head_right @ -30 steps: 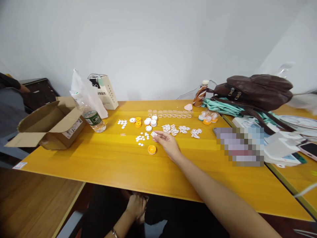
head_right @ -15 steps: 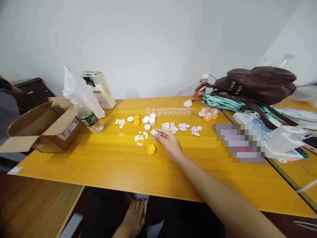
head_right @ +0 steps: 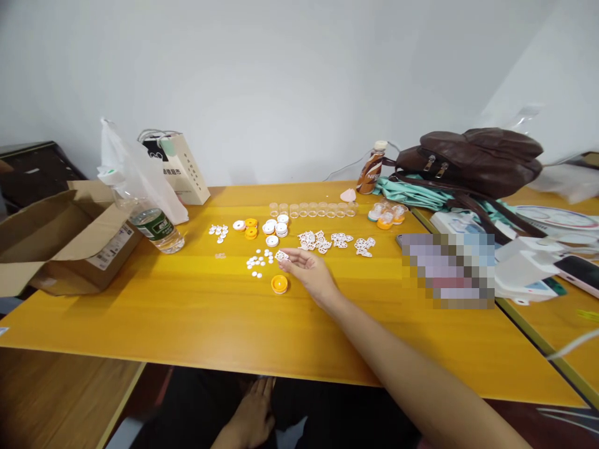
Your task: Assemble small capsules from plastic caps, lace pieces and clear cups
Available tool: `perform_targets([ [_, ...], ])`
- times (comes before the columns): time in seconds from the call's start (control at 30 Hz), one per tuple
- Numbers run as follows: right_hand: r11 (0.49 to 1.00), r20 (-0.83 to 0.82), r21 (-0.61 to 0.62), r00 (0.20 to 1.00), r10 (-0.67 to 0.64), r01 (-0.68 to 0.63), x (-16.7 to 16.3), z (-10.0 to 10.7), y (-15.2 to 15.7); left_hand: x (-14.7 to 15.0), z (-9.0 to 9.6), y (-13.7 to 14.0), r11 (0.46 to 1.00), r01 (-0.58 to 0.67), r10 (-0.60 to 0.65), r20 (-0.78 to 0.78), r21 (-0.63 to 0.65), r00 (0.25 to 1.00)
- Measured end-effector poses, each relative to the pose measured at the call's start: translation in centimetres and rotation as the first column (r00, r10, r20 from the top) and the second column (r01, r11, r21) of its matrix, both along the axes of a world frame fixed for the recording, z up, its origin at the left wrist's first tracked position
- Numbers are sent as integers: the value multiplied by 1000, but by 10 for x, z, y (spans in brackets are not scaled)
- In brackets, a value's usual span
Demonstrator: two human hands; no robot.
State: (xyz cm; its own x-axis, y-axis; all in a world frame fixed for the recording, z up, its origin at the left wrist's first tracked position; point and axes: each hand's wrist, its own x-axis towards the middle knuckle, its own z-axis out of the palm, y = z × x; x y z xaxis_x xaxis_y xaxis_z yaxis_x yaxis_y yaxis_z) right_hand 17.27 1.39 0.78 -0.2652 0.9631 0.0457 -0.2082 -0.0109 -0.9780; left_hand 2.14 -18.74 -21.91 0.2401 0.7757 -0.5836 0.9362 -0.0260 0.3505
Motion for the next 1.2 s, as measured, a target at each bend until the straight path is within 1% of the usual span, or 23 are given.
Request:
perform_targets([
  [0.07, 1000, 2, -8, 1000, 3, -3, 0, 1, 0, 0, 0, 3, 999, -47, 47, 56, 4, 997],
  [0.23, 1000, 6, -21, 1000, 0, 0, 1, 3, -1, -6, 7, 13, 995, -101, 96, 206, 17, 974],
  [0.4, 999, 1, -42, 1000, -16, 16, 1, 2, -1, -12, 11, 16, 997, -49, 64, 231, -67, 971],
  [0.47, 998, -17, -53, 1000, -21, 20, 2, 2, -2, -11, 11, 16, 997, -47, 62, 258, -66, 964],
  [0.53, 999, -27, -34, 999, -27, 26, 2, 3, -3, -10, 11, 17, 998, -62, 69, 291, -32, 954],
  [0.6, 999, -28, 16, 998, -50, 50, 3, 5, -5, -8, 11, 17, 997, -80, 78, 307, -9, 949],
  [0.67, 996, -24, 58, 997, -71, 72, 3, 7, -6, -9, 12, 17, 996, -82, 83, 307, -17, 948],
  [0.73, 996, -14, 60, 998, -61, 62, 4, 8, -8, -10, 11, 17, 997, -76, 81, 309, -27, 948],
  [0.83, 999, -31, 17, 999, -31, 31, 4, 10, -10, -13, 9, 16, 997, -76, 79, 309, -23, 948],
  [1.0, 995, -142, -95, 989, -42, 28, 4, 11, -9, -15, 0, 14, 997, -80, 74, 314, 6, 947],
  [1.07, 994, -117, -110, 993, -18, 5, 4, 11, -8, -15, -2, 13, 996, -85, 74, 312, 22, 947],
  [1.1, 996, -81, -94, 997, -6, -1, 5, 10, -7, -15, -2, 13, 996, -87, 74, 317, 27, 945],
  [1.2, 998, 109, 35, 993, 49, -53, 6, 9, -5, -15, 2, 15, 996, -90, 74, 371, 26, 926],
])
